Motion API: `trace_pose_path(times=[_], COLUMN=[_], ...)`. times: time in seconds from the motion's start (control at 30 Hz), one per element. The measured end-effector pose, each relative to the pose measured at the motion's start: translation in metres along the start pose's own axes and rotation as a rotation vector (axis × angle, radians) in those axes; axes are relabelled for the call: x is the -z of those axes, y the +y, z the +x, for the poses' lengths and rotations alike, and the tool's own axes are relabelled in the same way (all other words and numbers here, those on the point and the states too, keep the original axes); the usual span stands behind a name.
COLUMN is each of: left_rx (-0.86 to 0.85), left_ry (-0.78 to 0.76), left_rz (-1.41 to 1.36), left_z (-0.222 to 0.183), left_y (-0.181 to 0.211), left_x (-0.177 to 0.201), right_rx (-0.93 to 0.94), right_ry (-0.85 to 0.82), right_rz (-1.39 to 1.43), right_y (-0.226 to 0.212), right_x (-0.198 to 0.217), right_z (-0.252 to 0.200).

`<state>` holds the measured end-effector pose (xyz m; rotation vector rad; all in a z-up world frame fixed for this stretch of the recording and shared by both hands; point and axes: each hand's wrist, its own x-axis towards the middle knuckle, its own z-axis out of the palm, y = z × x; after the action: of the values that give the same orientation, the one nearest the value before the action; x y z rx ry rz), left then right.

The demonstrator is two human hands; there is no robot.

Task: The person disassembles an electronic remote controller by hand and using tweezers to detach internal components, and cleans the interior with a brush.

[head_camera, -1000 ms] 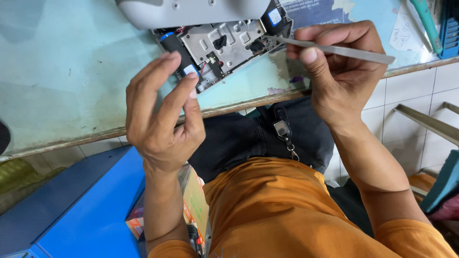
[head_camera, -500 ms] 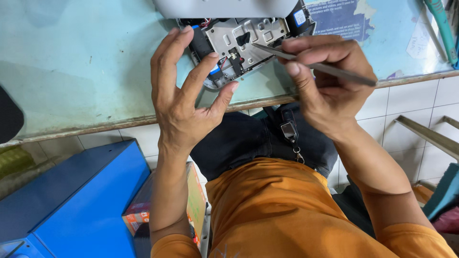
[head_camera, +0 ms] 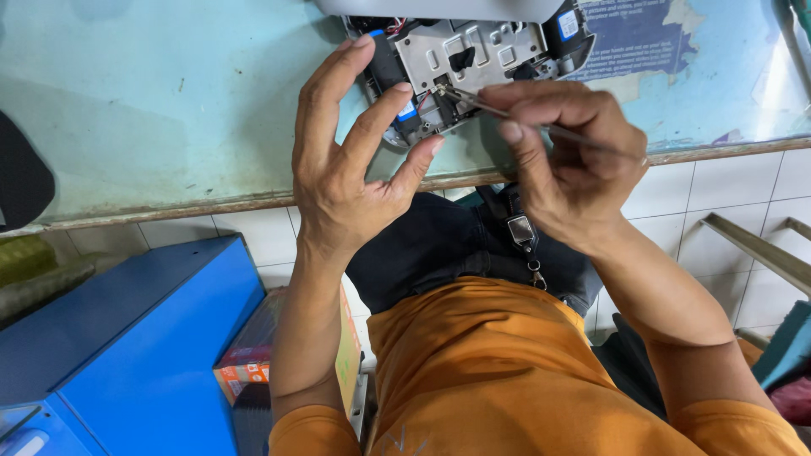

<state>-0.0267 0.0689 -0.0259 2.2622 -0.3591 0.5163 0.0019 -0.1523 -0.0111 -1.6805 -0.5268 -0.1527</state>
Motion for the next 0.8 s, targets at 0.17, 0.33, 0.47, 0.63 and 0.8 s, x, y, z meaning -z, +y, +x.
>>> trace_pose_path(times=[0.17, 0.33, 0.47, 0.63, 0.8], left_rx=[-0.01, 0.008, 0.001, -0.001, -0.001], left_ry=[0.014, 0.004, 0.009, 0.008, 0.011], left_rz=[-0.002, -0.032, -0.032, -0.023, -0.027], left_z=[0.0006, -0.0015, -0.0014, -0.001, -0.0025], left_y=[-0.0003, -0.0016, -0.0019, -0.0025, -0.0031], left_x=[-0.0016, -0.0011, -0.0023, -0.0022, -0.004], right_rx=[-0.085, -0.108, -0.086, -0.11, -0.104], right_ry=[-0.019, -0.032, -0.006, -0.041, -0.034], right_rz=[0.032, 0.093, 0.108, 0.075, 0.104], right_y=[-0.0005, 0.0003, 0.0043, 0.0026, 0.0049], right_x=[0.0007, 0.0051, 0.0023, 0.0059, 0.0069], right_z=[0.0034, 0.0031, 0.0023, 0.0046, 0.0074])
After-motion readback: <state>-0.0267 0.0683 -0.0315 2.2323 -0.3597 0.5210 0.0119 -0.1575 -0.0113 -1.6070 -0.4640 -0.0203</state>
